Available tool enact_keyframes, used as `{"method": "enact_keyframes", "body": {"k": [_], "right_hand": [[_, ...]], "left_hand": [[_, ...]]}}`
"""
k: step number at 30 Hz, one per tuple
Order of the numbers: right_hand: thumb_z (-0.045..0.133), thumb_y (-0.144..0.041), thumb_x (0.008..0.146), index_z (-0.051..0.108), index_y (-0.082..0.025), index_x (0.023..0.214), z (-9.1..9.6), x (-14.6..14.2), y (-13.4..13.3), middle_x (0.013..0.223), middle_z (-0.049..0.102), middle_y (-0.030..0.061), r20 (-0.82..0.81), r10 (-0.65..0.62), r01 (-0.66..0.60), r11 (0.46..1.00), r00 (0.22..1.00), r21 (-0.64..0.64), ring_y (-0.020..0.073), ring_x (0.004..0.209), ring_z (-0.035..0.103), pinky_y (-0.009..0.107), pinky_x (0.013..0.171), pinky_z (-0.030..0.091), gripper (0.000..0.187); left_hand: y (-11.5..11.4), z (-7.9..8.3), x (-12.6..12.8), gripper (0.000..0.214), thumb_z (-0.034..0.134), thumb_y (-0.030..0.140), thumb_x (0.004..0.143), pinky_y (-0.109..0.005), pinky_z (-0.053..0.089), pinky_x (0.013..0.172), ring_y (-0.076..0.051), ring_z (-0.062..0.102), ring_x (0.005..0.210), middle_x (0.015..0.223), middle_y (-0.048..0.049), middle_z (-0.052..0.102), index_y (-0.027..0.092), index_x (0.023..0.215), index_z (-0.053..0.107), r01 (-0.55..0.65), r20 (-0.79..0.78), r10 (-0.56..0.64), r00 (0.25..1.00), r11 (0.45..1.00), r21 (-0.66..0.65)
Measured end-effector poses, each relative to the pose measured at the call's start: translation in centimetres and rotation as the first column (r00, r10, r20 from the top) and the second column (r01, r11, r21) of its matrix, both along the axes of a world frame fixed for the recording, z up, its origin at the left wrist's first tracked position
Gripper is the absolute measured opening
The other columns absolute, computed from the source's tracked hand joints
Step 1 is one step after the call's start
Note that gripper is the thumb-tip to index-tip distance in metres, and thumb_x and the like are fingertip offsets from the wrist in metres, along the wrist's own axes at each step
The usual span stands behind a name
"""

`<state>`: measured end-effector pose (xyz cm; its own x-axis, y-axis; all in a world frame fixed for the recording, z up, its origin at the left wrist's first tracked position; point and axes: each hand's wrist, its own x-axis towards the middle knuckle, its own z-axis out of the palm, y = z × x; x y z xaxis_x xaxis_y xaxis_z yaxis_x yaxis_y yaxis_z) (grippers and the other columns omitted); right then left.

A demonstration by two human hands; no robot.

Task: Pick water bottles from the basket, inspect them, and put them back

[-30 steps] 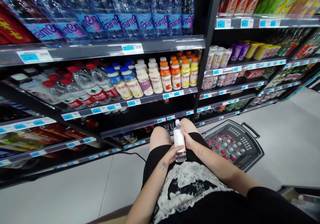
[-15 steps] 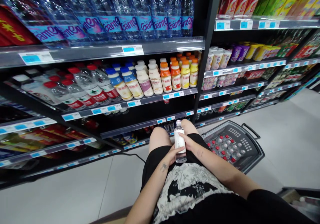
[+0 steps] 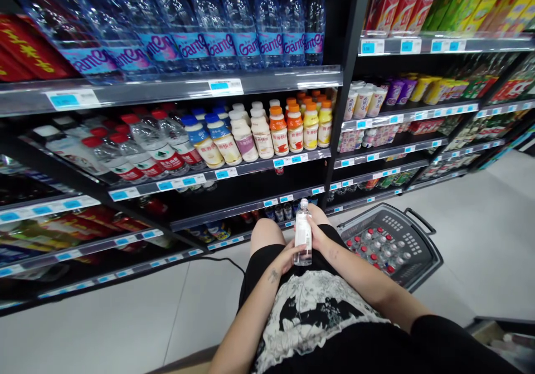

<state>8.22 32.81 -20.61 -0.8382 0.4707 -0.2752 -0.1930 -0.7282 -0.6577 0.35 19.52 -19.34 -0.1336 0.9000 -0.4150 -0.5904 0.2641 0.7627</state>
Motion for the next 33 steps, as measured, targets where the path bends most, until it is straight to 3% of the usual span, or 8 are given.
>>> {"method": "enact_keyframes", "body": {"k": [8, 17, 20, 22, 25, 27, 30, 33], "right_hand": [[0.062, -0.046, 0.093, 0.063, -0.013, 0.112, 0.8, -0.3, -0.8, 0.088, 0.072, 0.0099, -0.033, 0.025, -0.027, 0.998, 0.999, -0.065, 0.0253, 0.089, 0.07, 0.04, 0.089, 0.056, 0.038], [0.046, -0.051, 0.1, 0.062, -0.009, 0.116, 0.9, -0.2, -0.4, 0.094, 0.072, 0.0131, -0.045, 0.047, -0.05, 0.997, 0.998, -0.065, 0.0267, 0.091, 0.07, 0.042, 0.088, 0.056, 0.048], [0.061, -0.043, 0.093, 0.057, -0.014, 0.126, 0.6, -0.6, -0.7, 0.097, 0.072, 0.0096, -0.023, -0.001, 0.0, 0.999, 1.0, -0.045, 0.0265, 0.094, 0.071, 0.043, 0.092, 0.056, 0.044], [0.072, -0.029, 0.086, 0.052, -0.019, 0.133, 0.4, -0.7, -1.0, 0.1, 0.073, 0.0067, -0.004, -0.03, 0.03, 0.999, 1.0, -0.023, 0.0249, 0.096, 0.071, 0.042, 0.095, 0.055, 0.052], [0.078, -0.014, 0.077, 0.048, -0.021, 0.138, 0.3, -0.6, -1.4, 0.104, 0.072, 0.0051, 0.02, -0.053, 0.053, 0.999, 0.998, 0.001, 0.0229, 0.096, 0.071, 0.04, 0.097, 0.054, 0.068], [0.078, -0.016, 0.078, 0.048, -0.022, 0.136, 0.3, -0.5, -1.3, 0.101, 0.072, 0.0043, 0.023, -0.066, 0.067, 0.998, 0.998, -0.002, 0.022, 0.093, 0.071, 0.039, 0.094, 0.056, 0.066], [0.07, -0.041, 0.089, 0.056, -0.019, 0.121, 0.5, -0.3, -0.8, 0.088, 0.072, 0.0053, 0.014, -0.061, 0.061, 0.997, 0.998, -0.041, 0.0229, 0.083, 0.072, 0.039, 0.083, 0.059, 0.042], [0.043, -0.076, 0.091, 0.061, -0.017, 0.098, 0.8, 0.0, -0.2, 0.076, 0.069, 0.0077, -0.01, -0.037, 0.036, 0.996, 0.999, -0.082, 0.0237, 0.07, 0.069, 0.04, 0.071, 0.059, 0.062]], "left_hand": [[-0.2, -1.2, -0.8, 0.069, 0.093, 0.021, 0.054, -0.036, 0.061, 0.078, -0.026, 0.074, 0.083, 0.097, -0.0151, 0.074, 0.009, 0.115, 0.062, 0.027, -0.115, -0.031, 0.993, 0.999, -0.038], [0.3, -2.6, -1.0, 0.083, 0.092, 0.024, 0.053, -0.04, 0.059, 0.084, -0.028, 0.071, 0.095, 0.114, -0.0147, 0.071, 0.013, 0.126, 0.053, -0.064, -0.207, 0.073, 0.976, 0.997, 0.049], [0.9, -2.9, -0.8, 0.078, 0.09, 0.024, 0.057, -0.038, 0.053, 0.096, -0.028, 0.065, 0.112, 0.123, -0.0141, 0.067, 0.016, 0.126, 0.053, -0.148, -0.349, 0.175, 0.92, 0.983, 0.105], [1.0, -2.8, -0.4, 0.081, 0.088, 0.025, 0.061, -0.037, 0.047, 0.105, -0.027, 0.06, 0.122, 0.133, -0.0144, 0.061, 0.018, 0.132, 0.049, -0.187, -0.471, 0.242, 0.848, 0.969, 0.161], [0.6, -2.3, 0.2, 0.092, 0.087, 0.028, 0.064, -0.036, 0.035, 0.115, -0.028, 0.048, 0.136, 0.147, -0.0164, 0.049, 0.017, 0.143, 0.041, -0.162, -0.615, 0.301, 0.729, 0.948, 0.273], [0.2, -1.9, 0.3, 0.094, 0.088, 0.03, 0.062, -0.034, 0.029, 0.118, -0.028, 0.039, 0.143, 0.151, -0.0161, 0.044, 0.017, 0.144, 0.042, -0.141, -0.642, 0.323, 0.695, 0.937, 0.319], [0.1, -1.6, -0.6, 0.069, 0.081, 0.045, 0.07, -0.028, 0.043, 0.102, -0.025, 0.049, 0.132, 0.139, -0.012, 0.056, 0.018, 0.129, 0.057, -0.206, -0.544, 0.333, 0.77, 0.937, 0.282], [0.5, -1.9, -1.8, 0.058, 0.053, 0.07, 0.082, -0.022, 0.044, 0.061, -0.017, 0.064, 0.083, 0.095, -0.0085, 0.069, 0.016, 0.098, 0.065, -0.235, -0.438, 0.287, 0.852, 0.957, 0.17]]}}
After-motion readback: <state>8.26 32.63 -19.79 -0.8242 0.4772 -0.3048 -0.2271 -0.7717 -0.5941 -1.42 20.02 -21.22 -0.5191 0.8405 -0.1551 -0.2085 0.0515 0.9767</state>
